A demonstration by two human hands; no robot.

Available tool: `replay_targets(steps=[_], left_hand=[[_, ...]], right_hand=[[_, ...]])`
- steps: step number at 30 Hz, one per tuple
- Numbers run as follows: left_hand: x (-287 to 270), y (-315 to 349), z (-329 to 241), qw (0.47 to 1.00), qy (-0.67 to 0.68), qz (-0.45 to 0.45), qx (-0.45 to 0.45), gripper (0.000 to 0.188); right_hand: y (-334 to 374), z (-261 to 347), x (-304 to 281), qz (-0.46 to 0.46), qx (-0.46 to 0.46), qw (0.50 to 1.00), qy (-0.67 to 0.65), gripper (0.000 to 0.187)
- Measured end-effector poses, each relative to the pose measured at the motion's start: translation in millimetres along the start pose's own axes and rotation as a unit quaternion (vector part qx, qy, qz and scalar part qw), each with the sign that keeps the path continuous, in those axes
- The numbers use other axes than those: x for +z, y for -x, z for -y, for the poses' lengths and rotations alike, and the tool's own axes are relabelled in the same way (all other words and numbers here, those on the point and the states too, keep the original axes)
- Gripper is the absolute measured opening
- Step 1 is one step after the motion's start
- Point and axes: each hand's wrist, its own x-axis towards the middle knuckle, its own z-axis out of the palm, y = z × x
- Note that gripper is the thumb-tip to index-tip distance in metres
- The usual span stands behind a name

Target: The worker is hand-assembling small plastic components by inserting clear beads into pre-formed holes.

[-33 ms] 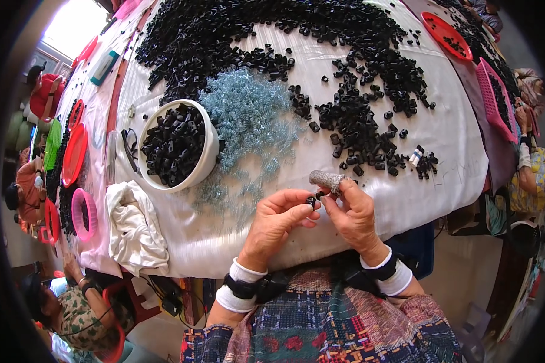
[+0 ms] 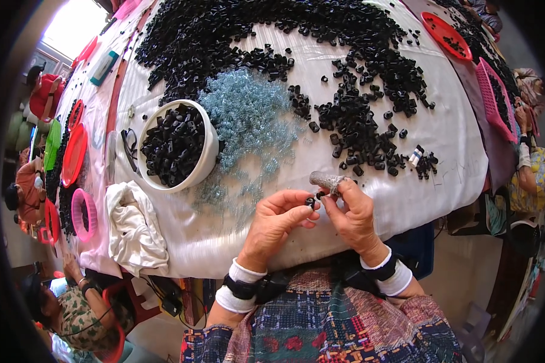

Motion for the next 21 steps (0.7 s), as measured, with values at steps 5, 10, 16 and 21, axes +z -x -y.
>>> replay_targets(steps=[5,10,16,21], left_hand=[[-4.5,0.0,1.8,1.0,0.01,0.022,0.01,0.02],[-6.5,1.3,2.3,0.999,0.033,0.038,0.016,0.02],[-6.8,3.0,2.5,0.999,0.031,0.038,0.021,0.018],[-13.8,4.0,1.8,0.998,0.021,0.023,0.048,0.019]], right_hand=[[0.4,-3.2,0.5,-0.023,-0.103,0.986,0.128,0.032],[-2.3,1.6,2.4,-0.017,-0.117,0.983,0.137,0.032],[-3.9,4.6,-3.2,-0.06,-0.113,0.981,0.147,0.031],[-10.9,0.3,-20.1,-0.108,-0.115,0.972,0.176,0.028]])
